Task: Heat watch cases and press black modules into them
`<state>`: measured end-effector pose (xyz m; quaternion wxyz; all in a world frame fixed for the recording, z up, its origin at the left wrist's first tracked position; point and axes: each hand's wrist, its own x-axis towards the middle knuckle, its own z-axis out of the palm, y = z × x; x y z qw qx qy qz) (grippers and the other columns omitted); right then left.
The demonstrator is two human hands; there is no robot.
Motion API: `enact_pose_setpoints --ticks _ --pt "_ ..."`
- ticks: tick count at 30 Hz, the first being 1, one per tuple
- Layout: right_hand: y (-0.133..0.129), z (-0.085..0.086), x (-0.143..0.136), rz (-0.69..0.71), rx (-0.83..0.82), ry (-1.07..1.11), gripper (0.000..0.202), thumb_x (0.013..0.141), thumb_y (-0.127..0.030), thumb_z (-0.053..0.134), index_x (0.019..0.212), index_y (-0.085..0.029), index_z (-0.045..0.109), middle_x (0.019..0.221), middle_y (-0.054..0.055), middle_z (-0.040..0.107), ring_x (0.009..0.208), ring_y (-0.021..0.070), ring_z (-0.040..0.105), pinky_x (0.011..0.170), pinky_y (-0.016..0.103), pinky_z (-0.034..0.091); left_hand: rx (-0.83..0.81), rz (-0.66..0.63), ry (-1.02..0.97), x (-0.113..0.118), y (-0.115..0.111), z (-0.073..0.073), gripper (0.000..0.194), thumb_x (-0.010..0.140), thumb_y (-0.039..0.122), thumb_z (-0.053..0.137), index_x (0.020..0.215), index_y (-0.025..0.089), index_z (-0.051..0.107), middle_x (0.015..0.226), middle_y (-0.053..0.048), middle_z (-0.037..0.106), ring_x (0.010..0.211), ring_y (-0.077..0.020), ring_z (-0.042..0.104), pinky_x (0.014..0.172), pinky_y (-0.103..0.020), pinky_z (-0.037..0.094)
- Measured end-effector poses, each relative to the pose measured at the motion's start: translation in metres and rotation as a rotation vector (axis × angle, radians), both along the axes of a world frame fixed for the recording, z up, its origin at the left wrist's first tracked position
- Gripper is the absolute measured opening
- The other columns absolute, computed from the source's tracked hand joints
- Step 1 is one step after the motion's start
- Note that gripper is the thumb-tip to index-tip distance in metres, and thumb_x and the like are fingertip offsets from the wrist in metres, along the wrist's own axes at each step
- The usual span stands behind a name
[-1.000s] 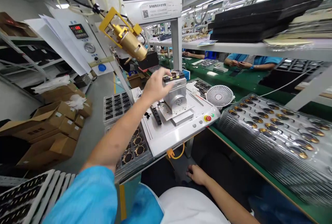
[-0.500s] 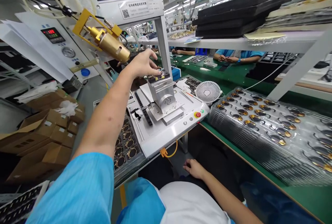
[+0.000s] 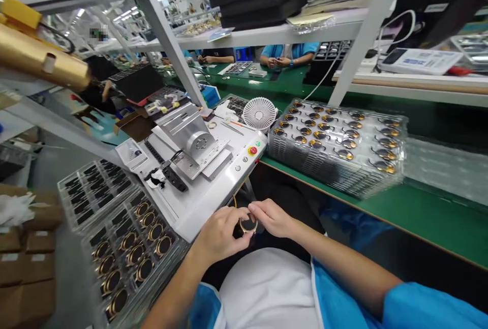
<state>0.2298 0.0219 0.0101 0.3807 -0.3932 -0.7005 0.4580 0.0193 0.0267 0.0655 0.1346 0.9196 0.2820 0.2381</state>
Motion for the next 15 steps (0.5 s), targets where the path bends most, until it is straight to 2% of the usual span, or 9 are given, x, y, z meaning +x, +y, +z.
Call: enact_pose_setpoints --ticks 4,8,10,12,15 --pt "-0.009 -0.011 -0.016 -0.108 0.010 0.008 0.064 0.111 -0.064 0.027 0.066 -0.022 0.047 0.057 -0.003 0.048 0.053 0.0121 0.046 0.058 0.028 0.035 -0.230 0.070 -0.163 -0.009 -0.007 -0.017 0.034 0.080 0.016 0.076 0.104 0.026 0.055 0.116 -0.010 0.081 0.101 -0.0252 0.080 0.088 -0.037 0.063" --pt "-0.017 -0.014 -0.034 -0.242 0.028 0.014 0.063 0.111 -0.062 0.020 0.067 -0.024 0.041 0.058 -0.003 0.046 0.052 0.0125 0.044 0.055 0.028 0.034 -0.598 0.229 -0.571 -0.003 -0.023 -0.042 0.033 0.080 0.018 0.081 0.101 0.024 0.057 0.120 -0.010 0.078 0.106 -0.0213 0.078 0.096 -0.036 0.062" --pt "-0.020 -0.014 -0.044 -0.298 0.041 0.008 0.062 0.112 -0.060 0.016 0.067 -0.025 0.040 0.057 -0.002 0.047 0.052 0.0127 0.045 0.054 0.027 0.035 -0.765 0.308 -0.800 0.004 -0.030 -0.054 0.036 0.080 0.023 0.086 0.107 0.023 0.063 0.123 -0.011 0.078 0.109 -0.0210 0.077 0.099 -0.035 0.062" --pt "-0.022 -0.011 -0.051 -0.332 0.062 -0.011 0.063 0.113 -0.057 0.011 0.069 -0.025 0.041 0.058 -0.001 0.051 0.052 0.0129 0.048 0.053 0.027 0.037 -0.905 0.358 -1.003 0.010 -0.034 -0.063 0.047 0.074 0.029 0.093 0.115 0.022 0.070 0.123 -0.012 0.079 0.112 -0.0217 0.077 0.101 -0.034 0.061" --pt "-0.004 0.000 -0.042 -0.315 0.129 -0.076 0.062 0.113 -0.060 0.024 0.069 -0.023 0.047 0.062 0.000 0.059 0.055 0.0131 0.056 0.055 0.026 0.042 -1.011 0.401 -1.207 0.013 -0.033 -0.068 0.058 0.067 0.038 0.099 0.118 0.023 0.076 0.119 -0.010 0.082 0.111 -0.0226 0.078 0.103 -0.034 0.061"
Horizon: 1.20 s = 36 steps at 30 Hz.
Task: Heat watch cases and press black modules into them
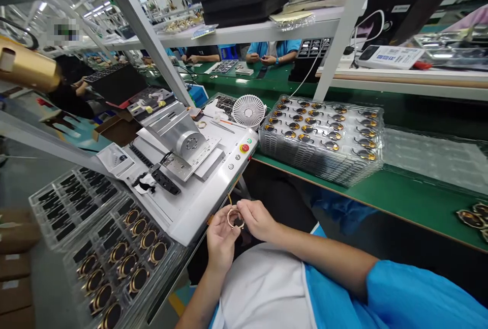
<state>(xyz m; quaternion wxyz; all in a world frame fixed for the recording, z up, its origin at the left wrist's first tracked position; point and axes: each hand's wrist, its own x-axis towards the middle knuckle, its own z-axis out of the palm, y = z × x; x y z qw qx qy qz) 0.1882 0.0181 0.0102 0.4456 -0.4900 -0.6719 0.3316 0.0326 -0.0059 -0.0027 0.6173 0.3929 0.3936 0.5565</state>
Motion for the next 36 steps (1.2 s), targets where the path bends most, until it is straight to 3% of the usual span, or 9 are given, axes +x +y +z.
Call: enact_pose_setpoints --ticks 3,6,9,13,18,23,27,31,36 --pt "0.054 0.021 0.046 -0.082 0.065 -0.117 0.051 0.105 -0.061 0.054 0.074 -0.021 0.060 0.074 0.003 0.067 0.070 0.0167 0.064 0.066 0.029 0.050 -0.051 0.022 -0.081 -0.003 0.002 0.005 0.054 0.069 0.045 0.097 0.116 0.026 0.079 0.115 -0.008 0.083 0.115 -0.0263 0.078 0.108 -0.042 0.060" --pt "0.127 0.044 0.112 -0.307 0.091 -0.217 0.030 0.105 -0.045 0.064 0.099 -0.016 0.070 0.100 0.006 0.072 0.091 0.0199 0.069 0.084 0.038 0.059 -0.138 -0.047 -0.135 -0.007 -0.003 0.008 0.051 0.067 0.039 0.099 0.114 0.028 0.081 0.114 -0.006 0.082 0.111 -0.0283 0.080 0.107 -0.049 0.061" --pt "0.181 0.055 0.164 -0.391 0.062 -0.316 0.024 0.106 -0.039 0.066 0.118 -0.019 0.071 0.121 0.008 0.073 0.102 0.0207 0.071 0.090 0.041 0.063 -0.174 -0.113 -0.122 -0.010 -0.012 0.003 0.059 0.058 0.032 0.103 0.113 0.029 0.082 0.113 -0.005 0.081 0.105 -0.0262 0.081 0.105 -0.046 0.062" --pt "0.209 0.050 0.186 -0.373 0.035 -0.417 0.033 0.105 -0.035 0.069 0.132 -0.016 0.067 0.131 0.011 0.070 0.109 0.0235 0.072 0.093 0.046 0.063 -0.164 -0.133 -0.063 -0.015 -0.019 -0.006 0.061 0.056 0.031 0.104 0.112 0.025 0.082 0.111 -0.009 0.082 0.103 -0.0272 0.081 0.104 -0.047 0.062" --pt "0.217 0.043 0.190 -0.338 0.062 -0.454 0.030 0.107 -0.037 0.064 0.128 -0.016 0.069 0.125 0.009 0.072 0.106 0.0227 0.073 0.090 0.043 0.064 -0.162 -0.125 -0.049 -0.020 -0.022 -0.003 0.055 0.059 0.032 0.103 0.110 0.025 0.083 0.105 -0.007 0.083 0.106 -0.0267 0.081 0.103 -0.043 0.061" --pt "0.199 0.053 0.194 -0.374 0.203 -0.396 0.025 0.106 -0.039 0.066 0.109 -0.014 0.071 0.100 0.004 0.073 0.083 0.0156 0.070 0.078 0.035 0.062 -0.156 -0.129 -0.056 -0.022 -0.021 0.002 0.053 0.060 0.031 0.102 0.108 0.025 0.082 0.103 -0.007 0.082 0.104 -0.0238 0.079 0.093 -0.037 0.063" --pt "0.138 0.064 0.156 -0.346 0.365 -0.318 0.010 0.094 -0.024 0.076 0.087 -0.016 0.075 0.073 0.003 0.069 0.065 0.0157 0.060 0.066 0.033 0.055 -0.157 -0.151 -0.064 -0.023 -0.018 0.016 0.060 0.055 0.031 0.104 0.110 0.025 0.082 0.110 -0.007 0.081 0.101 -0.0220 0.078 0.092 -0.034 0.062" --pt "0.055 0.063 0.091 -0.055 0.655 -0.246 0.015 0.093 -0.012 0.070 0.094 -0.023 0.080 0.094 0.006 0.078 0.086 0.0204 0.070 0.078 0.036 0.057 -0.121 -0.240 -0.070 -0.021 -0.015 0.041 0.078 0.052 0.040 0.105 0.123 0.026 0.077 0.137 -0.014 0.074 0.101 -0.0237 0.076 0.084 -0.034 0.061" --pt "0.004 0.044 0.047 0.061 0.933 -0.276 0.025 0.095 -0.010 0.068 0.112 -0.026 0.076 0.094 0.007 0.076 0.086 0.0221 0.063 0.074 0.037 0.057 -0.139 -0.398 -0.131 -0.018 -0.012 0.059 0.099 0.046 0.042 0.107 0.136 0.025 0.071 0.119 -0.014 0.078 0.098 -0.0268 0.077 0.077 -0.032 0.060"
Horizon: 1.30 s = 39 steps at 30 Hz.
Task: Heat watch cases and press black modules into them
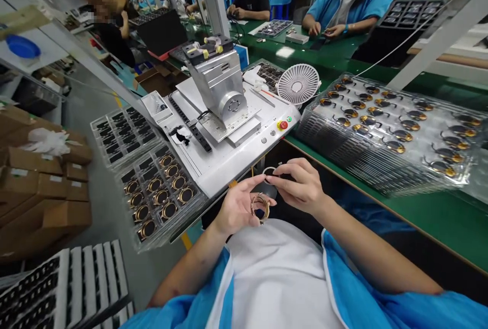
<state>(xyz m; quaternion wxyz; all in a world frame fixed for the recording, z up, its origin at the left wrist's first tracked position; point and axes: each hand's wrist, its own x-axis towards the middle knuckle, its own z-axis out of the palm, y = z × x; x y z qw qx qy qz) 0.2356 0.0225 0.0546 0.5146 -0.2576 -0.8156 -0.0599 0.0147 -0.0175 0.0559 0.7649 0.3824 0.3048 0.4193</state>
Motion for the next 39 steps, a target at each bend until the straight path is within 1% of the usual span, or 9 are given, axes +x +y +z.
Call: enact_pose_setpoints --ticks 4,8,12,17,23,26,33,36,39 --pt "-0.002 -0.009 -0.005 -0.002 -0.027 0.003 0.030 0.090 -0.008 0.069 0.114 -0.025 0.075 0.105 0.011 0.074 0.096 0.0257 0.063 0.080 0.042 0.058 -0.065 0.024 -0.065 -0.003 0.000 -0.005 0.091 0.048 0.036 0.107 0.132 0.020 0.074 0.100 -0.011 0.081 0.093 -0.0241 0.079 0.080 -0.030 0.061" --pt "-0.001 -0.002 -0.003 0.176 -0.387 0.080 0.036 0.091 -0.015 0.069 0.125 -0.026 0.073 0.134 0.016 0.065 0.118 0.0317 0.066 0.088 0.049 0.061 -0.071 0.020 -0.056 -0.010 0.000 -0.013 0.092 0.051 0.029 0.106 0.135 0.016 0.071 0.102 -0.014 0.083 0.096 -0.0251 0.080 0.080 -0.030 0.061" --pt "0.003 0.001 -0.002 0.274 -0.707 0.087 0.031 0.101 -0.017 0.065 0.130 -0.022 0.073 0.101 0.009 0.070 0.082 0.0183 0.070 0.069 0.032 0.060 -0.048 -0.076 -0.036 -0.016 -0.001 -0.015 0.095 0.053 0.023 0.105 0.140 0.017 0.068 0.102 -0.016 0.083 0.098 -0.0260 0.080 0.078 -0.028 0.060" --pt "0.003 -0.013 -0.007 0.338 -0.813 0.146 0.020 0.102 -0.015 0.061 0.103 -0.022 0.080 0.094 0.006 0.071 0.074 0.0151 0.069 0.060 0.027 0.054 -0.058 -0.036 -0.097 -0.019 -0.005 -0.017 0.089 0.050 0.028 0.106 0.134 0.027 0.074 0.146 -0.014 0.069 0.094 -0.0222 0.081 0.072 -0.024 0.060" --pt "0.009 -0.016 -0.016 0.329 -0.901 0.131 0.009 0.091 -0.019 0.070 0.083 -0.022 0.070 0.092 0.006 0.068 0.082 0.0191 0.066 0.073 0.032 0.055 -0.164 0.042 -0.150 -0.020 -0.009 -0.039 0.084 0.055 0.035 0.105 0.130 0.016 0.075 0.096 -0.011 0.083 0.094 -0.0203 0.081 0.081 -0.023 0.059" --pt "0.044 -0.013 -0.019 0.229 -0.981 0.179 0.014 0.088 -0.025 0.073 0.079 -0.023 0.063 0.085 0.004 0.066 0.078 0.0198 0.062 0.075 0.034 0.053 -0.160 0.095 -0.145 -0.021 -0.009 -0.045 0.079 0.058 0.037 0.103 0.129 0.016 0.075 0.097 -0.010 0.083 0.097 -0.0191 0.080 0.083 -0.022 0.058" --pt "0.159 0.000 -0.038 -0.160 -1.208 0.464 0.027 0.094 -0.022 0.067 0.077 -0.026 0.046 0.056 -0.006 0.057 0.043 0.0134 0.049 0.049 0.028 0.044 -0.089 0.169 -0.114 -0.030 -0.015 -0.039 0.086 0.057 0.037 0.103 0.135 0.017 0.072 0.101 -0.011 0.083 0.099 -0.0206 0.079 0.083 -0.024 0.058" --pt "0.174 0.004 -0.041 -0.257 -1.257 0.523 0.029 0.088 -0.021 0.074 0.078 -0.026 0.047 0.053 -0.006 0.056 0.038 0.0140 0.047 0.044 0.029 0.041 -0.031 0.204 -0.087 -0.037 -0.019 -0.036 0.089 0.058 0.037 0.103 0.139 0.018 0.070 0.101 -0.011 0.083 0.099 -0.0210 0.079 0.082 -0.025 0.059" --pt "0.161 0.003 -0.035 -0.299 -1.236 0.576 0.035 0.082 -0.024 0.083 0.083 -0.026 0.048 0.052 -0.008 0.053 0.041 0.0144 0.049 0.044 0.027 0.038 0.070 0.238 -0.007 -0.045 -0.023 -0.036 0.095 0.061 0.039 0.102 0.145 0.019 0.064 0.106 -0.013 0.083 0.098 -0.0220 0.079 0.081 -0.027 0.061"
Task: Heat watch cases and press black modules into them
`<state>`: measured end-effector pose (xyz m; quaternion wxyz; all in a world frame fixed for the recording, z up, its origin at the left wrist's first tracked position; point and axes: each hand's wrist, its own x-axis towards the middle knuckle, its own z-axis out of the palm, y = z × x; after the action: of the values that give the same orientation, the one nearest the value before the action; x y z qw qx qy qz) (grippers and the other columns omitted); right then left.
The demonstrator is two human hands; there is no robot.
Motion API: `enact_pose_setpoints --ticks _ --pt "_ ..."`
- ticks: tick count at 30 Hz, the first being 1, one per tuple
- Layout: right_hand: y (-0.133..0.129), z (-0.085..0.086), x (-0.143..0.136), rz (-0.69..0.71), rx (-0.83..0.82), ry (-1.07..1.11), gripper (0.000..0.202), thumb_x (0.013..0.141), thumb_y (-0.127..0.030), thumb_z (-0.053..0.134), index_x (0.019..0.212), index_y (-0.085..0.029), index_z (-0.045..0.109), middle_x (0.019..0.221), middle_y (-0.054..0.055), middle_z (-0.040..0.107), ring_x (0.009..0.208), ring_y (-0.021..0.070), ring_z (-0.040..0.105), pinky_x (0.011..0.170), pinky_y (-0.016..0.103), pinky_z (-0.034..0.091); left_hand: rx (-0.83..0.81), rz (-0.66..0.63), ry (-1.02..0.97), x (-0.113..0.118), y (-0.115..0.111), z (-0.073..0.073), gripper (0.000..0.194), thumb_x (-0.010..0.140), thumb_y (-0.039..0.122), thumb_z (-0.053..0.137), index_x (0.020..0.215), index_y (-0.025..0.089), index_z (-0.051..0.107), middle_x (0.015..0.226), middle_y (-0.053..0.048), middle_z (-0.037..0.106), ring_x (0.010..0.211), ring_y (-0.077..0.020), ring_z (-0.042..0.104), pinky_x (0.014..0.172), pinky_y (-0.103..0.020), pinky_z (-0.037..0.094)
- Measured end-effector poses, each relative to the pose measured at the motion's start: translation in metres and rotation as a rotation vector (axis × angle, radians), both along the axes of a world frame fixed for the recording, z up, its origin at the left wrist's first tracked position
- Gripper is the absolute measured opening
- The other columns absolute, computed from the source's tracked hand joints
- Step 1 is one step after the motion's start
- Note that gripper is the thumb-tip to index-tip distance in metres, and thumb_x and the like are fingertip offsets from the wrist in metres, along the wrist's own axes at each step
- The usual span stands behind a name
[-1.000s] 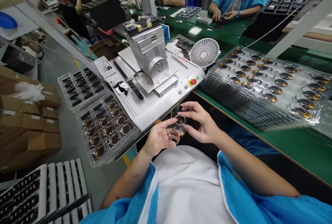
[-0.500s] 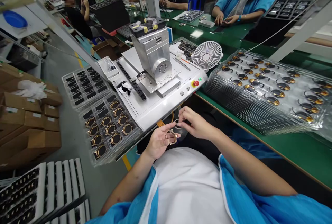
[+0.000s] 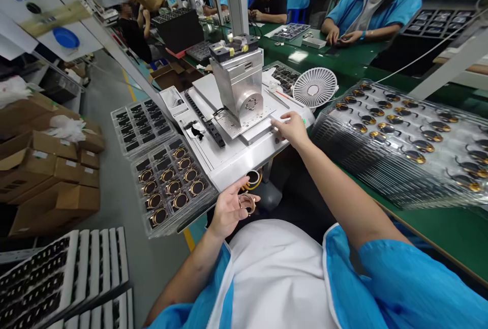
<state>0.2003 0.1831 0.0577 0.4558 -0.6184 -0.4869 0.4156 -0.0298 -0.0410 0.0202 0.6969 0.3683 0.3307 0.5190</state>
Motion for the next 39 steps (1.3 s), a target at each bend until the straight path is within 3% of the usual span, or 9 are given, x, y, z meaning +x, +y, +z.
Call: enact_pose_setpoints --ticks 2,5,8,13,17,21,31,36,39 --pt "-0.026 -0.003 0.002 0.014 0.023 0.041 0.038 0.080 -0.034 0.087 0.082 -0.026 0.050 0.054 -0.008 0.052 0.044 0.0136 0.050 0.044 0.026 0.037 0.108 0.028 0.106 -0.002 -0.002 -0.003 0.097 0.063 0.035 0.102 0.150 0.023 0.060 0.130 -0.017 0.077 0.100 -0.0230 0.079 0.080 -0.029 0.063" --pt "-0.085 -0.012 -0.007 0.184 -0.004 0.161 0.046 0.074 -0.059 0.088 0.073 -0.023 0.060 0.059 -0.002 0.062 0.049 0.0141 0.055 0.043 0.026 0.042 0.326 0.065 0.344 0.003 -0.003 -0.009 0.104 0.067 0.025 0.099 0.158 0.034 0.050 0.174 -0.021 0.036 0.109 -0.0262 0.079 0.084 -0.035 0.068" --pt "-0.140 -0.023 -0.023 0.343 -0.062 0.317 0.063 0.067 -0.076 0.085 0.092 -0.019 0.077 0.086 0.010 0.081 0.070 0.0236 0.073 0.055 0.036 0.060 0.533 0.025 0.629 0.015 0.000 -0.016 0.114 0.074 0.022 0.094 0.166 0.040 0.032 0.181 -0.022 0.013 0.114 -0.0279 0.079 0.091 -0.042 0.070" --pt "-0.165 -0.029 -0.031 0.281 -0.061 0.487 0.065 0.070 -0.070 0.088 0.114 -0.023 0.079 0.105 0.010 0.085 0.092 0.0255 0.078 0.085 0.043 0.064 0.723 -0.119 0.927 0.029 0.005 -0.018 0.108 0.082 0.019 0.084 0.170 0.034 0.023 0.178 -0.023 0.025 0.123 -0.0328 0.076 0.104 -0.052 0.066" --pt "-0.157 -0.022 -0.022 0.294 -0.093 0.534 0.051 0.067 -0.060 0.094 0.097 -0.021 0.081 0.076 0.003 0.080 0.068 0.0193 0.073 0.069 0.036 0.063 0.564 -0.093 0.655 0.027 0.003 -0.010 0.083 0.076 0.019 0.090 0.151 0.028 0.055 0.180 -0.022 0.019 0.119 -0.0319 0.078 0.102 -0.046 0.067" --pt "-0.156 -0.014 -0.019 0.365 -0.152 0.523 0.042 0.064 -0.051 0.098 0.084 -0.019 0.080 0.063 0.000 0.074 0.051 0.0162 0.067 0.053 0.032 0.060 0.392 -0.054 0.453 0.019 0.003 -0.004 0.077 0.065 0.016 0.098 0.134 0.023 0.066 0.181 -0.023 0.015 0.113 -0.0301 0.080 0.099 -0.042 0.067" --pt "-0.155 -0.012 -0.012 0.401 -0.254 0.530 0.044 0.050 -0.037 0.105 0.079 -0.016 0.080 0.062 0.001 0.076 0.053 0.0154 0.070 0.055 0.027 0.060 0.567 -0.158 0.807 0.010 0.007 -0.013 0.063 0.077 0.020 0.088 0.136 0.025 0.067 0.168 -0.021 0.047 0.120 -0.0340 0.077 0.105 -0.051 0.062" --pt "-0.159 -0.016 -0.013 0.340 -0.238 0.587 0.044 0.057 -0.047 0.101 0.085 -0.017 0.083 0.063 -0.002 0.074 0.048 0.0082 0.058 0.049 0.023 0.049 0.466 -0.092 0.474 0.013 0.008 -0.016 0.080 0.065 0.011 0.096 0.138 0.026 0.066 0.172 -0.021 0.042 0.115 -0.0301 0.079 0.102 -0.045 0.065" --pt "-0.162 -0.013 -0.014 0.351 -0.264 0.627 0.044 0.055 -0.044 0.103 0.084 -0.017 0.082 0.066 -0.001 0.075 0.049 0.0078 0.056 0.049 0.023 0.047 0.324 0.061 0.220 0.015 0.011 -0.018 0.064 0.066 0.017 0.098 0.125 0.024 0.074 0.146 -0.016 0.070 0.113 -0.0276 0.080 0.100 -0.041 0.065"
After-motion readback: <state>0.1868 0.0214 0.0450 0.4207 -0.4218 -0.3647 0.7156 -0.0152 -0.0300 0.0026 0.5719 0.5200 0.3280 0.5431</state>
